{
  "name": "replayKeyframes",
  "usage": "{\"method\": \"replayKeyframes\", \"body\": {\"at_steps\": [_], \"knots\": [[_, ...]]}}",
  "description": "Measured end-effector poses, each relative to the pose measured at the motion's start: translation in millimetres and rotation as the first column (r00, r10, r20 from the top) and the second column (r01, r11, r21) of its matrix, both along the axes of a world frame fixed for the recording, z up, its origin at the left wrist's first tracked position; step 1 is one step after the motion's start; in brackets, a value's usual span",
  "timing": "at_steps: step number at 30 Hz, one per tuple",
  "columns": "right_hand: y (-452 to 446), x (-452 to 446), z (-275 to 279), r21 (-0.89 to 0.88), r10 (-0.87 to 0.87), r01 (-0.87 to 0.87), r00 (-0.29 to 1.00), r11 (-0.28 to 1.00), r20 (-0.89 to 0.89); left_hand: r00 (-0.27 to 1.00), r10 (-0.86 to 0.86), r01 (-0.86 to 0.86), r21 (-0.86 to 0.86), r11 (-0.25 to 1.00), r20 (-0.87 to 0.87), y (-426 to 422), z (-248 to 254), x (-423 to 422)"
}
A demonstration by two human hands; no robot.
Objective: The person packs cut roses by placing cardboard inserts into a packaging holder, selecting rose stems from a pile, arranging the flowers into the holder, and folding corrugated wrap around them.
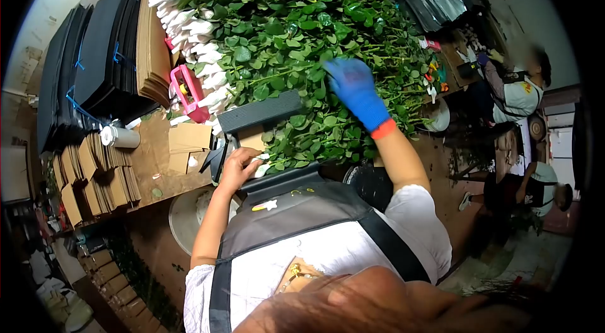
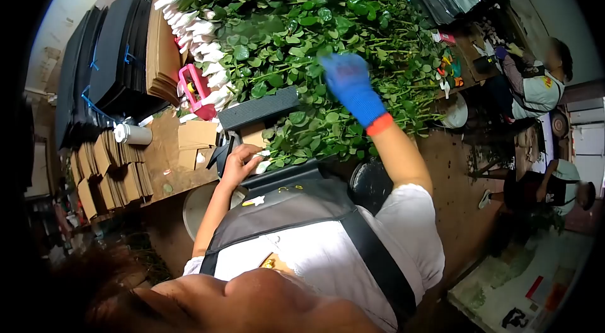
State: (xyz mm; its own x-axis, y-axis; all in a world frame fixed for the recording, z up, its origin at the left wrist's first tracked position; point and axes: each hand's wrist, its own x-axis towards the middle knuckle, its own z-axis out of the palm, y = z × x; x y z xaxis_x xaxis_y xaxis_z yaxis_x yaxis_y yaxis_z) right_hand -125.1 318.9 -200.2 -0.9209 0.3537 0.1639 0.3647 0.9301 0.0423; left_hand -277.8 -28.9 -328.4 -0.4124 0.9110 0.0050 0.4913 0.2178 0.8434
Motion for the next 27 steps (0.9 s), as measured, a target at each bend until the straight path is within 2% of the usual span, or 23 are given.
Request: {"method": "replayKeyframes", "body": {"at_steps": [1,3,4,6,7,8,9,10,13,15,16,17,19,21,23,24,25,26,27], "knots": [[1,-26,-4,-0.036,0.090,-0.099,0.975,0.994,-0.201,1.000,0.003,-0.003,0.008,1.000,0.007,1,-1,0],[-1,-65,-30,0.129,0.196,-0.165,0.938,0.978,-0.285,1.000,0.010,-0.010,0.021,1.000,0.021,0,-3,1],[3,-79,-40,0.082,0.139,-0.129,0.982,0.988,-0.125,0.999,0.012,-0.012,0.010,1.000,0.030,0,0,2],[7,-98,-42,0.010,0.023,-0.026,0.979,1.000,0.202,0.999,0.008,-0.007,-0.009,1.000,0.043,1,8,2],[11,-98,-41,0.035,0.051,-0.049,0.997,0.998,-0.054,1.000,-0.004,0.005,0.059,0.998,-0.019,0,-3,0],[5,-89,-23,0.063,0.086,-0.070,0.952,0.996,-0.295,0.999,-0.005,0.008,0.064,0.998,-0.039,-1,-4,0],[-1,-78,-2,0.094,0.121,-0.085,0.849,0.992,-0.515,0.998,-0.007,0.010,0.068,0.998,-0.055,-1,-5,0],[-6,-66,17,0.060,0.181,-0.177,0.817,0.982,-0.547,0.999,0.001,0.001,0.051,0.999,-0.037,0,-4,1],[-31,-22,46,0.107,0.332,-0.319,0.829,0.942,-0.449,0.999,0.022,-0.023,-0.019,1.000,-0.049,-2,-9,2],[-31,8,38,-0.071,0.365,-0.401,0.884,0.914,-0.290,0.997,0.057,-0.063,-0.128,0.990,-0.051,-4,-11,4],[-31,20,27,-0.166,0.389,-0.425,0.897,0.890,-0.212,0.965,0.115,-0.105,-0.054,0.993,0.235,-4,-5,5],[-30,32,12,-0.174,0.331,-0.330,0.943,0.928,-0.025,0.765,0.230,-0.213,-0.102,0.972,0.601,-6,-44,-2],[-30,55,-34,-0.136,0.172,-0.133,0.923,0.982,0.343,0.938,0.128,-0.143,0.022,0.990,0.323,0,-8,5],[-32,72,-87,-0.201,0.099,-0.038,0.947,0.979,0.306,0.962,0.097,-0.131,0.120,0.984,0.256,2,-4,6],[-34,75,-106,-0.245,0.136,-0.077,0.963,0.966,0.234,0.974,0.108,-0.115,0.027,0.993,0.199,3,6,4],[-34,77,-113,-0.260,0.163,-0.108,0.965,0.960,0.204,0.987,0.069,-0.076,0.040,0.996,0.144,2,3,3],[-33,77,-118,-0.273,0.189,-0.138,0.967,0.952,0.171,0.996,0.030,-0.035,0.053,0.998,0.086,1,-3,0],[-30,72,-108,-0.283,0.146,-0.076,0.961,0.956,0.237,1.000,-0.006,0.005,0.067,0.998,0.025,1,-5,-4],[-28,62,-81,-0.287,0.106,-0.015,0.947,0.958,0.303,0.998,0.020,-0.023,0.058,0.998,0.054,3,0,-2]]}}
